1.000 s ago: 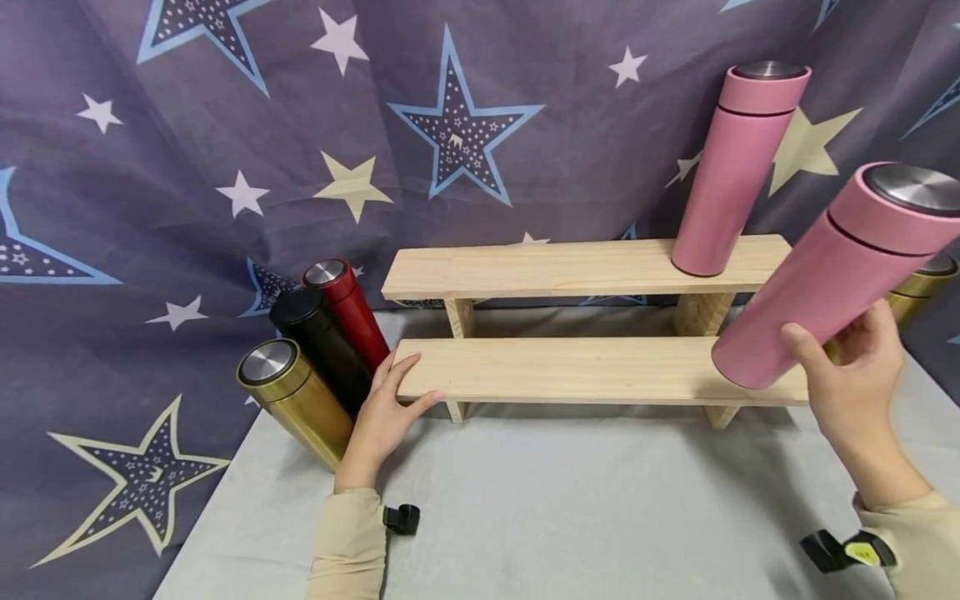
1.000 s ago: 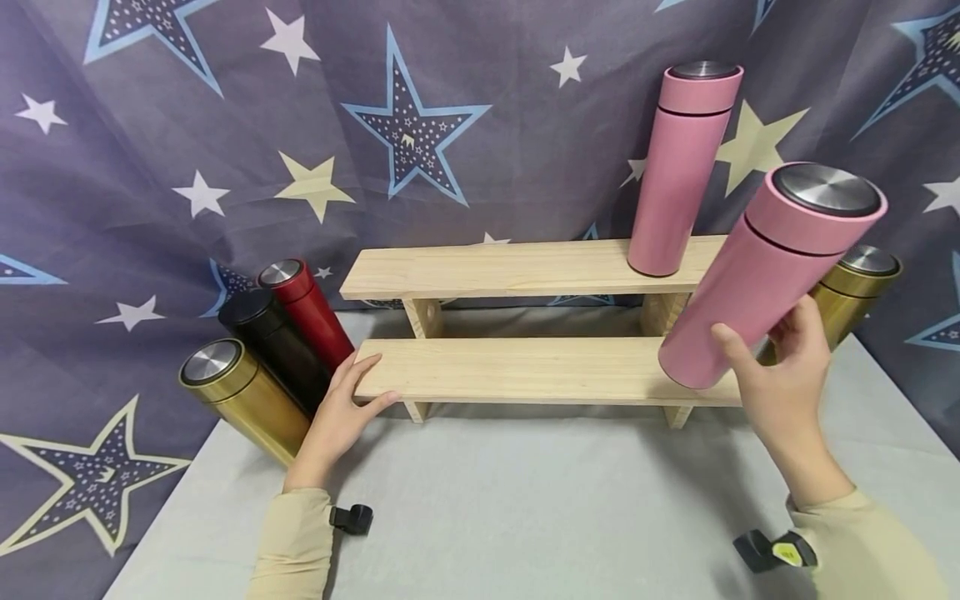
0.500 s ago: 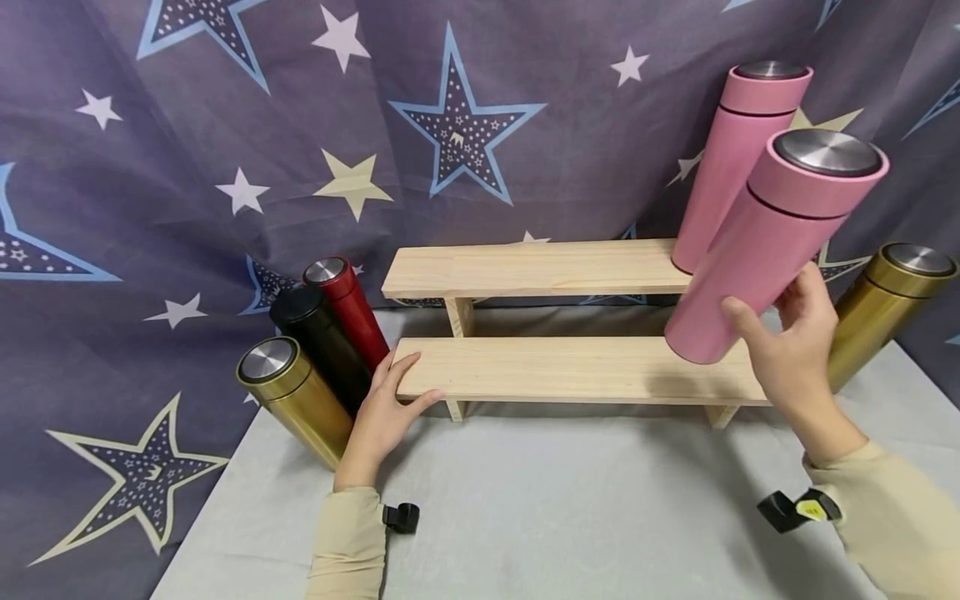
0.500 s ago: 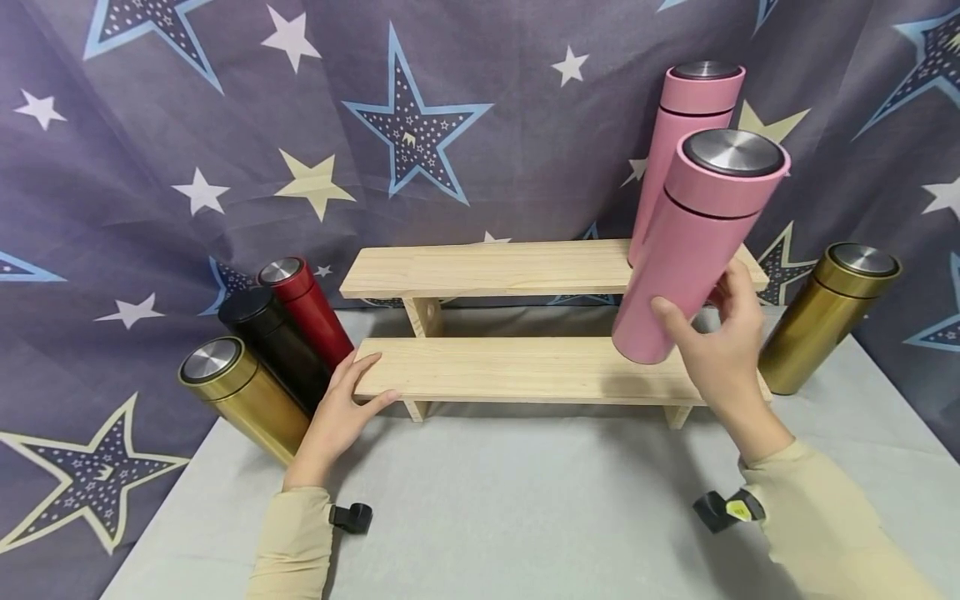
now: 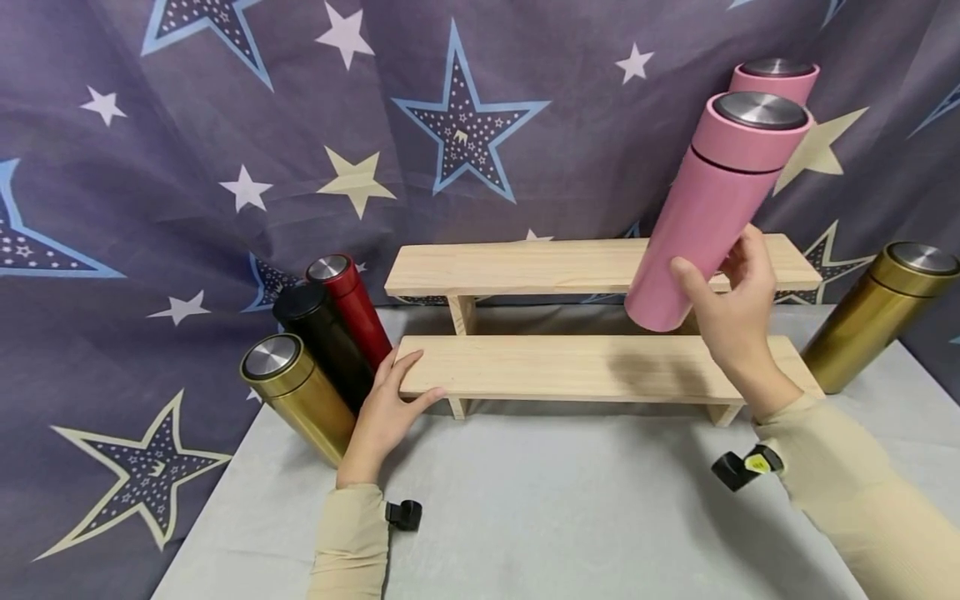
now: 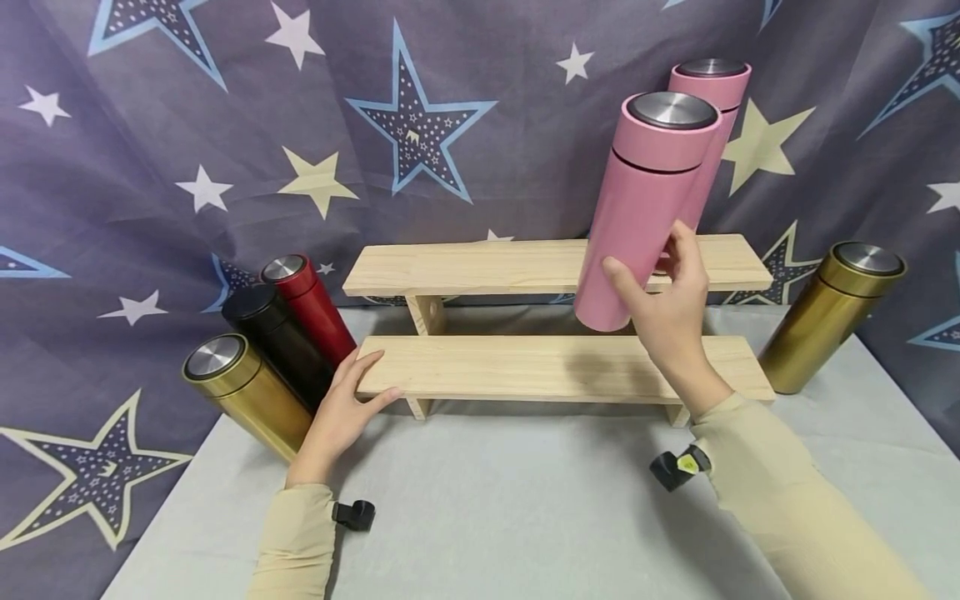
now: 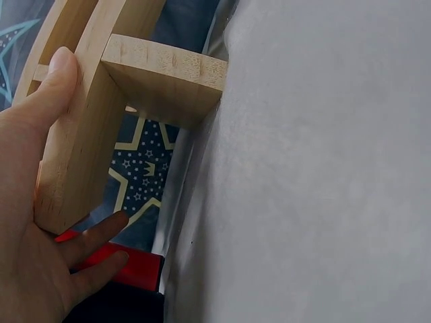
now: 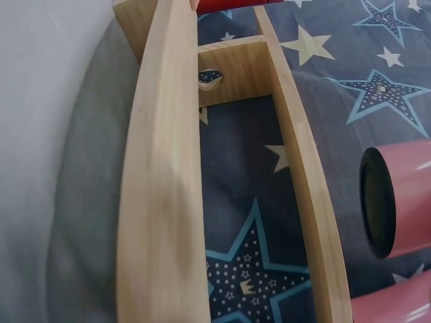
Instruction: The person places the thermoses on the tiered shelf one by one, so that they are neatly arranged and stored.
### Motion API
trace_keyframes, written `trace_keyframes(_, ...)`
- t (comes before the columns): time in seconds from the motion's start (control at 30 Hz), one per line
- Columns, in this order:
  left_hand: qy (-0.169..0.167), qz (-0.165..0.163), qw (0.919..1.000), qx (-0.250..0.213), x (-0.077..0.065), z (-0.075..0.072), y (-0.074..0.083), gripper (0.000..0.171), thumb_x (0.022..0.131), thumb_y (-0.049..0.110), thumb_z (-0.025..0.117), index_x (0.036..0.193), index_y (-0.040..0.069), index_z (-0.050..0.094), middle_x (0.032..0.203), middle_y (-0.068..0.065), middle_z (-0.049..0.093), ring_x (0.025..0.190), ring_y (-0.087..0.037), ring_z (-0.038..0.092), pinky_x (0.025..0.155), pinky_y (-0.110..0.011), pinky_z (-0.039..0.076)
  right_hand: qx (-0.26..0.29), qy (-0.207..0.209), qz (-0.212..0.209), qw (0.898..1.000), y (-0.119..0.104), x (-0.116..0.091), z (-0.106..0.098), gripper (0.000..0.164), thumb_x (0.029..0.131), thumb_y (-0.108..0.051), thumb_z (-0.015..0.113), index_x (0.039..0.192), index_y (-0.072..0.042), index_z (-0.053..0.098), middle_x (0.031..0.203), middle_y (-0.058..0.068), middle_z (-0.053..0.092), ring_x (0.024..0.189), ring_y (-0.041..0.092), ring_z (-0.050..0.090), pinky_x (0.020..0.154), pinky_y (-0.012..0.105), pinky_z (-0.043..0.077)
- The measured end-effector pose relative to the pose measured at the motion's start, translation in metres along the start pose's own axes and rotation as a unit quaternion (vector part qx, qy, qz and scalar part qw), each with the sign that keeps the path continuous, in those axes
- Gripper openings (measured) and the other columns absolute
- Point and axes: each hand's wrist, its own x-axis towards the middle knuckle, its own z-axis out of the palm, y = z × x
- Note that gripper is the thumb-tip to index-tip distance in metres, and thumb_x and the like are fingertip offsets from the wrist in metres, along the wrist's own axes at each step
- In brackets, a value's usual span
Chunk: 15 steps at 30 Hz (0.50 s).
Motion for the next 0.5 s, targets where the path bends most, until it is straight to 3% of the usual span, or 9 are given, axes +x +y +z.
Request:
trace_keyframes(0.3,0.001,0.006,1.0000,0.004,0.001,0.000,-0.001,0.083,0.079,0.069,0.067,0.148,0.029,0.044,0.162,-0.008,0.019,0.141,-0.035,0.033,0.107,-0.058,0.034,0.020,0.017,0.042,0.999,0.009,0.011,0.023,0.048,0.080,-0.014,0.077,0.125,-0.011,0.060,0.106,0.002,0.061,0.089,0.015,0.058,0.074,0.020,0.048)
trace_keyframes(0.5,0.000,0.004,1.0000,0.005,0.001,0.001,-0.001,0.084,0.079,0.069,0.068,0.148,0.029,0.044,0.163,-0.008,0.018,0.142,-0.035,0.032,0.107,-0.058,0.034,0.034,0.017,0.062,0.997,0.010,0.019,0.038,0.047,0.081,-0.017,0.077,0.124,-0.011,0.059,0.104,0.002,0.061,0.092,0.016,0.056,0.077,0.024,0.044)
